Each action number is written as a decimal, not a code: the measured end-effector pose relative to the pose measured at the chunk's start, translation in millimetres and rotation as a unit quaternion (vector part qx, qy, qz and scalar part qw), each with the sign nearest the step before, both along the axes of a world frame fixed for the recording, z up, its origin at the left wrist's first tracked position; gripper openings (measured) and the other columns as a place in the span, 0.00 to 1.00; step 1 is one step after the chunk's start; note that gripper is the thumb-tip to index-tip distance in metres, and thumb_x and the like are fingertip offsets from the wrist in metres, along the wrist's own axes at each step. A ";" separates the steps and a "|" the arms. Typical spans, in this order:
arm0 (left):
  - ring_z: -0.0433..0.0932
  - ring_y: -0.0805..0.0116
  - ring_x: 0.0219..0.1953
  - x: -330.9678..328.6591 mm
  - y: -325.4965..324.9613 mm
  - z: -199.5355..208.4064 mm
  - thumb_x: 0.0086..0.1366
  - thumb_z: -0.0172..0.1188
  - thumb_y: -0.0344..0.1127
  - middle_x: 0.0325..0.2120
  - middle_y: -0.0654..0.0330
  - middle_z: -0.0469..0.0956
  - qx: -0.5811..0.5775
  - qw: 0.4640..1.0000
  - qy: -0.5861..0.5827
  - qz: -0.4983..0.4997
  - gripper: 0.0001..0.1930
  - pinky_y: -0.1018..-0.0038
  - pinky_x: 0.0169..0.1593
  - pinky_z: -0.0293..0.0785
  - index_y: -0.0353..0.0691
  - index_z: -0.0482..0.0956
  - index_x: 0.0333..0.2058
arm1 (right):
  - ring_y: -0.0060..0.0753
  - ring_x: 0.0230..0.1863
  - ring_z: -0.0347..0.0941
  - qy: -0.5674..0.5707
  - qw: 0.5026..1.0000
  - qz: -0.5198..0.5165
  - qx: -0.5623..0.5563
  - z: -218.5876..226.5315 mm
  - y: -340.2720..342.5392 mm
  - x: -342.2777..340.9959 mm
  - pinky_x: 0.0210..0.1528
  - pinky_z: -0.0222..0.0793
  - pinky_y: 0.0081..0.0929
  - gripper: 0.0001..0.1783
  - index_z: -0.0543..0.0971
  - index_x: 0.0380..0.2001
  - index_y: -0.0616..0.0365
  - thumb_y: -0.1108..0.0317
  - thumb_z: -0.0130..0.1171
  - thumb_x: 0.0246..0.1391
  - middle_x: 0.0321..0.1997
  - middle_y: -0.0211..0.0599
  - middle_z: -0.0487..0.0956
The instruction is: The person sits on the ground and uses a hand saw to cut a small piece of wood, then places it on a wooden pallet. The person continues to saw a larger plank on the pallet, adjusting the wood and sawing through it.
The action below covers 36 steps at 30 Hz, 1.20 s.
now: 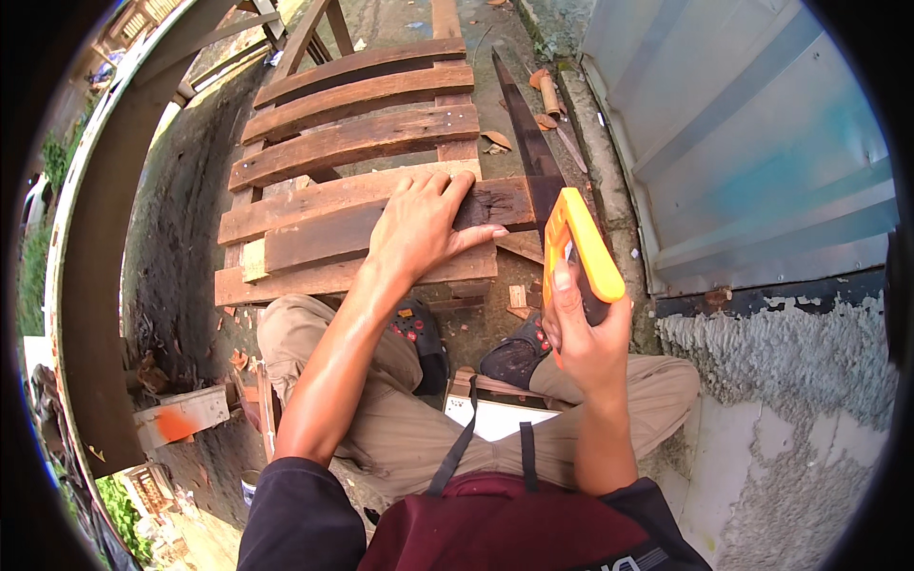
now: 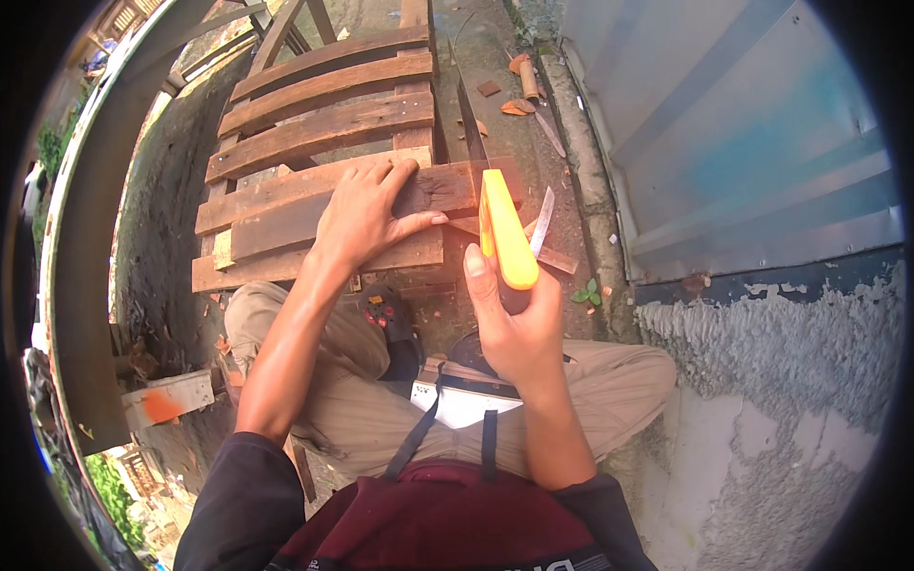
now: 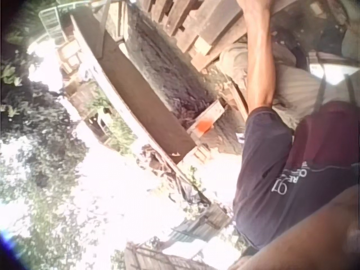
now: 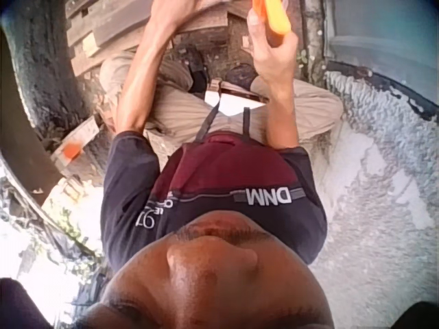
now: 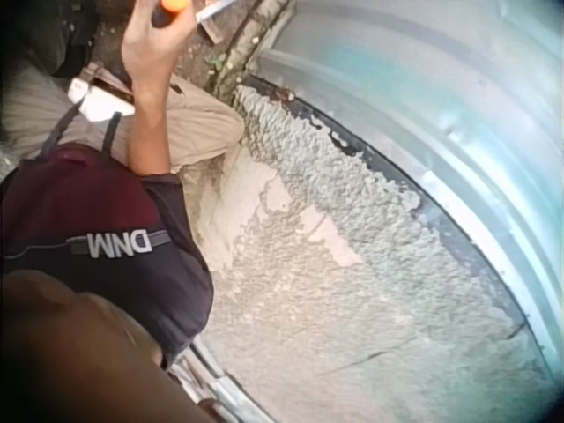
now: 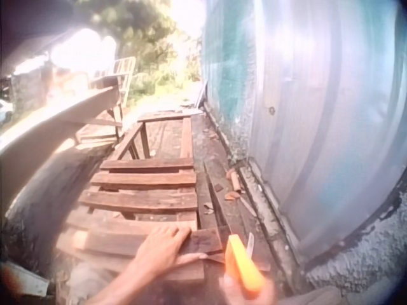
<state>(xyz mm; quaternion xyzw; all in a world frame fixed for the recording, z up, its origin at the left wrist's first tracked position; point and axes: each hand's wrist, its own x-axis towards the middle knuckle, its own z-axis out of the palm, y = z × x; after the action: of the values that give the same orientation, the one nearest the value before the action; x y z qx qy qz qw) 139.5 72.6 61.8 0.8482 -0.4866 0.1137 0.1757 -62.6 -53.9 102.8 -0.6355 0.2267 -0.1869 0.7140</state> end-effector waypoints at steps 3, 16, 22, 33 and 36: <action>0.79 0.46 0.49 -5.7 2.8 -1.4 0.55 0.67 0.67 0.43 0.47 0.80 0.006 1.000 0.017 0.006 0.40 0.58 0.54 0.73 0.36 0.78 0.51 | 0.12 0.22 0.63 -0.024 0.999 0.018 0.037 0.9 4.7 -9.8 0.25 0.59 0.18 0.13 0.77 0.34 0.61 0.61 0.61 0.68 0.21 0.20 0.71; 0.79 0.46 0.47 7.5 -10.4 4.7 0.55 0.61 0.75 0.39 0.45 0.79 0.051 0.997 0.028 0.042 0.43 0.57 0.54 0.74 0.30 0.78 0.41 | 0.30 0.36 0.77 -0.026 0.984 -0.103 -0.144 5.9 7.3 22.8 0.43 0.72 0.32 0.24 0.77 0.48 0.68 0.53 0.59 0.68 0.34 0.41 0.81; 0.78 0.49 0.49 14.9 -5.8 -4.0 0.56 0.59 0.75 0.41 0.46 0.79 0.063 0.998 -0.012 0.016 0.42 0.56 0.54 0.71 0.33 0.78 0.42 | 0.44 0.39 0.81 0.002 0.976 -0.069 -0.208 28.5 6.5 32.9 0.44 0.73 0.38 0.26 0.77 0.47 0.68 0.51 0.59 0.68 0.36 0.52 0.83; 0.60 0.50 0.73 21.0 -16.8 9.7 0.41 0.54 0.90 0.69 0.44 0.63 0.142 0.967 0.174 0.116 0.69 0.45 0.72 0.55 0.35 0.64 0.68 | 0.44 0.34 0.81 0.091 0.964 -0.055 -0.242 45.0 -9.2 55.2 0.40 0.73 0.41 0.21 0.77 0.50 0.67 0.56 0.55 0.68 0.33 0.49 0.82; 0.59 0.51 0.73 18.6 -17.7 11.6 0.41 0.54 0.90 0.69 0.45 0.62 0.139 0.967 0.176 0.123 0.68 0.45 0.72 0.54 0.36 0.65 0.68 | 0.37 0.31 0.77 0.093 0.961 -0.043 -0.257 47.8 -12.2 54.8 0.38 0.72 0.38 0.21 0.76 0.49 0.68 0.58 0.55 0.68 0.30 0.44 0.80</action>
<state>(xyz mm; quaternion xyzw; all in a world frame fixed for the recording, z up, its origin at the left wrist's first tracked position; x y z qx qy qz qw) 158.1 54.9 73.4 0.9243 -0.3510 -0.0849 0.1238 -7.7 -66.1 150.6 -0.8018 0.2633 -0.2096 0.4938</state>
